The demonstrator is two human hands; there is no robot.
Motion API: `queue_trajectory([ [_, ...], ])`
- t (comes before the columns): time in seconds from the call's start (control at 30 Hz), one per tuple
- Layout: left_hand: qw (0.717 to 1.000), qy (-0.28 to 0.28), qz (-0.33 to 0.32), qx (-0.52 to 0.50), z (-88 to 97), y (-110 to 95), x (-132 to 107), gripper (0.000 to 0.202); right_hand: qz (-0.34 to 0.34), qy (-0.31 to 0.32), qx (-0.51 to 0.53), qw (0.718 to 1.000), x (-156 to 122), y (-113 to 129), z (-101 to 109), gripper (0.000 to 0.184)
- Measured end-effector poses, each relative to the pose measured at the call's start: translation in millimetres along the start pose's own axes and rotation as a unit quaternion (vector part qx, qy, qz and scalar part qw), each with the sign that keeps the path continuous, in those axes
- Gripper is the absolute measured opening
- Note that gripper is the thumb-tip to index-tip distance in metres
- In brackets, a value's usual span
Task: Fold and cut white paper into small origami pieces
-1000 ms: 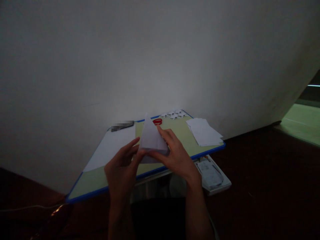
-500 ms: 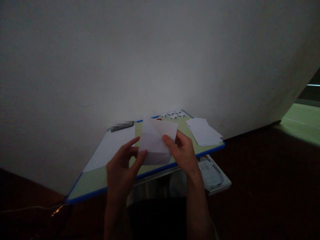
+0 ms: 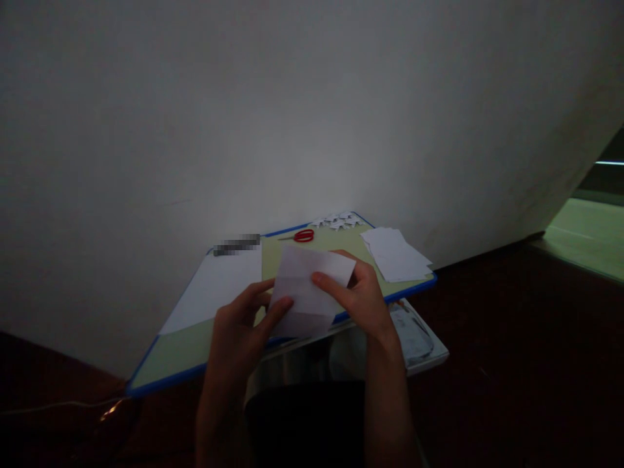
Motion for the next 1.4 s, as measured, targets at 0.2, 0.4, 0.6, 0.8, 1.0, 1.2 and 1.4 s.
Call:
queue_trajectory([
  [0.2, 1.0, 0.008, -0.004, -0.007, 4.4, -1.2, -0.8, 0.022, 0.018, -0.004, -0.023, 1.0, -0.3, -1.3, 11.2, 0.026],
  [0.4, 1.0, 0.022, -0.017, -0.014, 11.2, -3.7, -2.4, 0.016, 0.026, -0.006, -0.042, 0.999, -0.1, -10.6, 20.6, 0.025],
  [0.6, 0.999, 0.027, -0.028, -0.015, 13.4, -2.6, -3.6, 0.013, 0.036, 0.041, -0.029, 0.998, -1.0, -7.0, 21.2, 0.011],
  [0.8, 0.993, 0.091, -0.077, -0.022, 12.4, -6.0, -2.8, 0.031, 0.029, 0.002, -0.009, 1.0, 2.2, -5.6, 13.0, 0.011],
  [1.0, 0.988, 0.113, -0.097, -0.039, 14.2, -6.4, -2.2, 0.035, -0.022, 0.02, 0.055, 0.998, 0.5, 1.1, 7.8, 0.03],
  [1.2, 0.994, 0.028, -0.103, -0.02, 8.5, -4.3, -0.1, 0.037, -0.012, -0.05, 0.109, 0.993, 3.9, 2.7, -5.9, 0.04],
  [1.4, 0.983, -0.052, -0.167, 0.06, -2.4, 1.6, 3.3, 0.039, 0.016, -0.024, 0.033, 0.999, -6.2, 14.4, -21.8, 0.038],
])
Point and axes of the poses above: each hand's wrist, its own x-axis towards the middle knuckle, its own z-axis out of the back of the hand, y = z × x, the point moved 1 cm from there along x, towards the middle knuckle, and after that the axes turned 3 degrees about -z, right-handed, at the moved point
